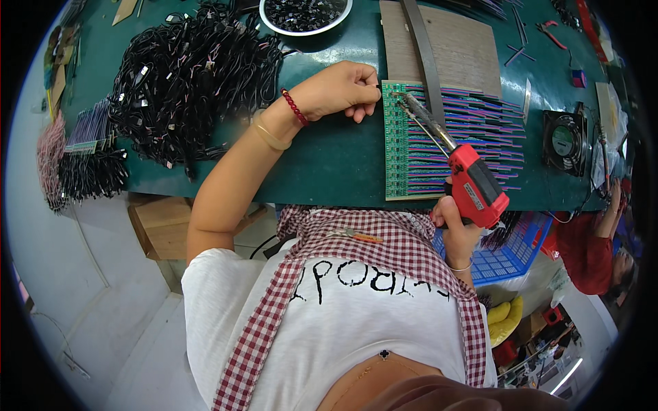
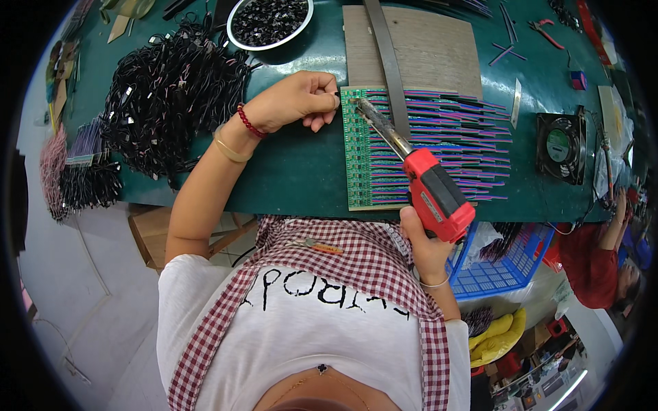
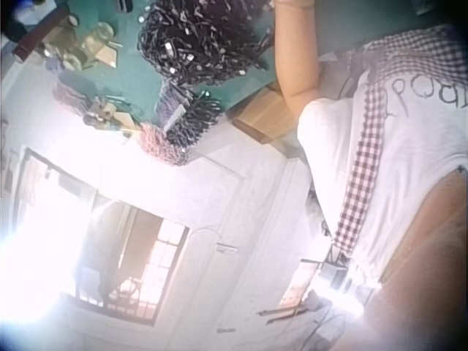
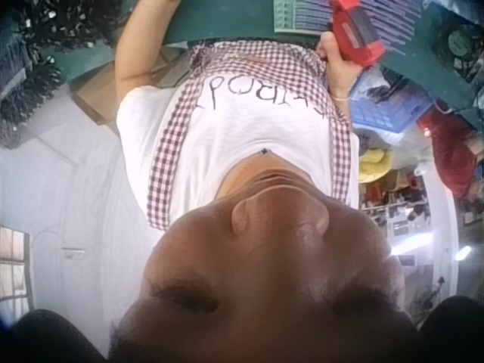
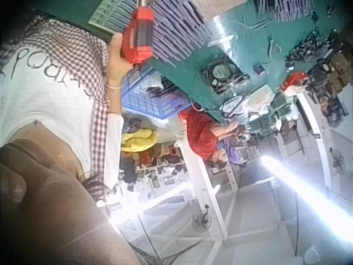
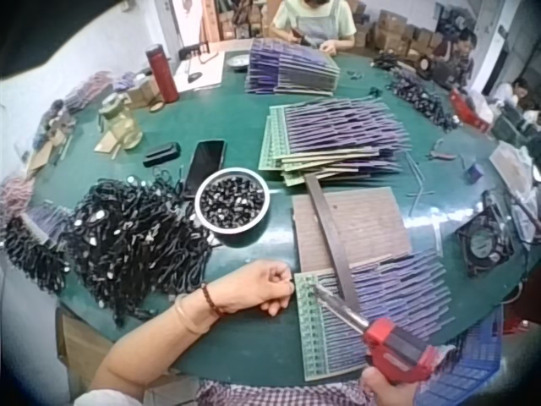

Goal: The person applies hot glue to small circuit boards and cables on an assembly line using a hot glue gun.

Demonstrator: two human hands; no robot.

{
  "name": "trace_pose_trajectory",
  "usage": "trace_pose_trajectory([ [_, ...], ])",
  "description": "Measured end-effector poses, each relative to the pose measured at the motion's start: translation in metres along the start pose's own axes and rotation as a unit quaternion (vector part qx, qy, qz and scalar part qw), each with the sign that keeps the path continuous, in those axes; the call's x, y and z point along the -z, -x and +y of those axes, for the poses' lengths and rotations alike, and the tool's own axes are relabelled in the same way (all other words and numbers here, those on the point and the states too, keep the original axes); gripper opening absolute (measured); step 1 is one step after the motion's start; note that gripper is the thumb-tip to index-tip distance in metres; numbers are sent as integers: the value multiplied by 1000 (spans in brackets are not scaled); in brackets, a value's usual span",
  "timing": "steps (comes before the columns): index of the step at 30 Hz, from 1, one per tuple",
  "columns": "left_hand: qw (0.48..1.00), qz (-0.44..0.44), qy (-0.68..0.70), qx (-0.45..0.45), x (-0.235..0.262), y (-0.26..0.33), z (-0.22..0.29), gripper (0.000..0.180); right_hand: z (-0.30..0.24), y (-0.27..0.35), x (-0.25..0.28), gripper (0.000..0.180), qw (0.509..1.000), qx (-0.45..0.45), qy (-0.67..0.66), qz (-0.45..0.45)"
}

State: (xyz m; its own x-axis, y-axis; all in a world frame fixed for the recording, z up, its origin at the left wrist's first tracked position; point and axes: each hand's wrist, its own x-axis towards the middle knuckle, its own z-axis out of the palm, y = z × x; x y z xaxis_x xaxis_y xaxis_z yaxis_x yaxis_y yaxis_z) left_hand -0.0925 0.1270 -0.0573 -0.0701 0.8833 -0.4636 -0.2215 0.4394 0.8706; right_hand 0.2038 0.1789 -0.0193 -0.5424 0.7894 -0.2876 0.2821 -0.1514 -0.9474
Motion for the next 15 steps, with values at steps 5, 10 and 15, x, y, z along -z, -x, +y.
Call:
trace_pose_trajectory([
  [5, 1000, 7, -4, -2, 0, 2, 1, 15, -2, -3, 3, 30, 998, -9, -51, -17],
  [10, 1000, 19, -3, 15, 0, 7, 5, 14, -8, -7, -2, 33, 998, 18, -53, -4],
  [15, 961, 137, -236, -45, -1, 25, 2, 16, -11, -12, 1, 33, 997, 36, -67, -2],
])
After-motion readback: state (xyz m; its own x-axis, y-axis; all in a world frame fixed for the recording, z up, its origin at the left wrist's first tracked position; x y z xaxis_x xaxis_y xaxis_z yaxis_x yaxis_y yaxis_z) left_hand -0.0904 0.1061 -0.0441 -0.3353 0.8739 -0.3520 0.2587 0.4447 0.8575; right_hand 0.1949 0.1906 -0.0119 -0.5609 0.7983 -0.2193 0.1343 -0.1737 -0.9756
